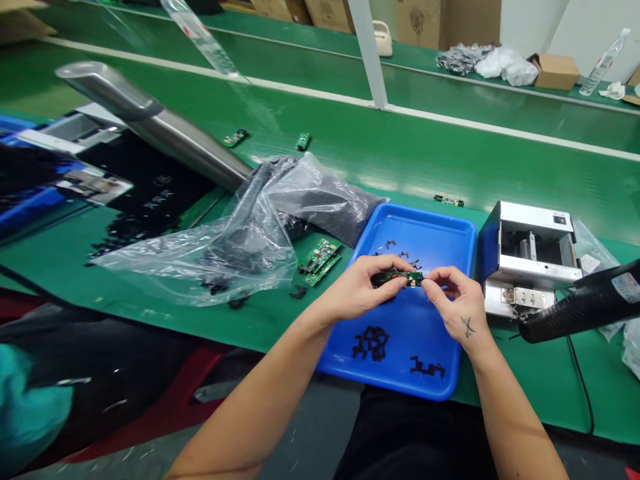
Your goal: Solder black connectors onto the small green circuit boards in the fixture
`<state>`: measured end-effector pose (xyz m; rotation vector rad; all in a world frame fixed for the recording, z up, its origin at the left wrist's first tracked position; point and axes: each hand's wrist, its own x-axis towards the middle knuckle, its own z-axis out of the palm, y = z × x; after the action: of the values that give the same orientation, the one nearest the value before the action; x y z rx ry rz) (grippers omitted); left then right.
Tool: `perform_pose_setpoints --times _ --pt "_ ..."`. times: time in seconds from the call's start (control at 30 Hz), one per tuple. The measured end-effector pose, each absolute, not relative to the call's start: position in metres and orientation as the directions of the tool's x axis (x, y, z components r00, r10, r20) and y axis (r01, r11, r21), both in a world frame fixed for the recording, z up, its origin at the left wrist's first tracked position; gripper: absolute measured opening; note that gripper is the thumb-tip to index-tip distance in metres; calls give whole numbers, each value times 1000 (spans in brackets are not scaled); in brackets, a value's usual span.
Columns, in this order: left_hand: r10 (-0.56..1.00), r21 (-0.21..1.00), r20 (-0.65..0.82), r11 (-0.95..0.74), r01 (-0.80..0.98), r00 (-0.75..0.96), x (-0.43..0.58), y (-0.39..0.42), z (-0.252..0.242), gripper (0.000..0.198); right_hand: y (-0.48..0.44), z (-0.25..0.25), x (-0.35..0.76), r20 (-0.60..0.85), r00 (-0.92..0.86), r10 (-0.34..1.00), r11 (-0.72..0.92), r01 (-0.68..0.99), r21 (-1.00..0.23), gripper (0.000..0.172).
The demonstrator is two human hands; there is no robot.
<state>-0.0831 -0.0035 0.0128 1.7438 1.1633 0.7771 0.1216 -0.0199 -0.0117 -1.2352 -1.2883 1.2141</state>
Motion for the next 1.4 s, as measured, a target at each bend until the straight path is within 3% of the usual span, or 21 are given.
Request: perform_pose_setpoints --times 0.3,0.57,0.77,1.07,1.27,1.4 --pt "917 913 30 -187 362 398 -82 -7 17 24 -23 -17 121 85 -34 996 89 150 -985 26" --pt "897 931 86 -227 286 433 -79 -10 33 21 -33 -5 122 282 -31 959 278 292 -915 15" --pt "779 910 206 -375 176 593 -57 -4 51 16 -55 7 150 489 28 872 411 504 -760 2" --pt "594 852 294 -518 76 749 -12 14 36 16 -73 6 188 699 -8 715 449 772 -451 11" --pt "528 716 303 -675 175 793 -4 20 20 14 -71 -5 198 707 -66 704 428 834 -348 9" --pt "443 454 368 -853 258 817 -4 17 16 19 -71 -8 199 690 -86 718 416 848 -328 9"
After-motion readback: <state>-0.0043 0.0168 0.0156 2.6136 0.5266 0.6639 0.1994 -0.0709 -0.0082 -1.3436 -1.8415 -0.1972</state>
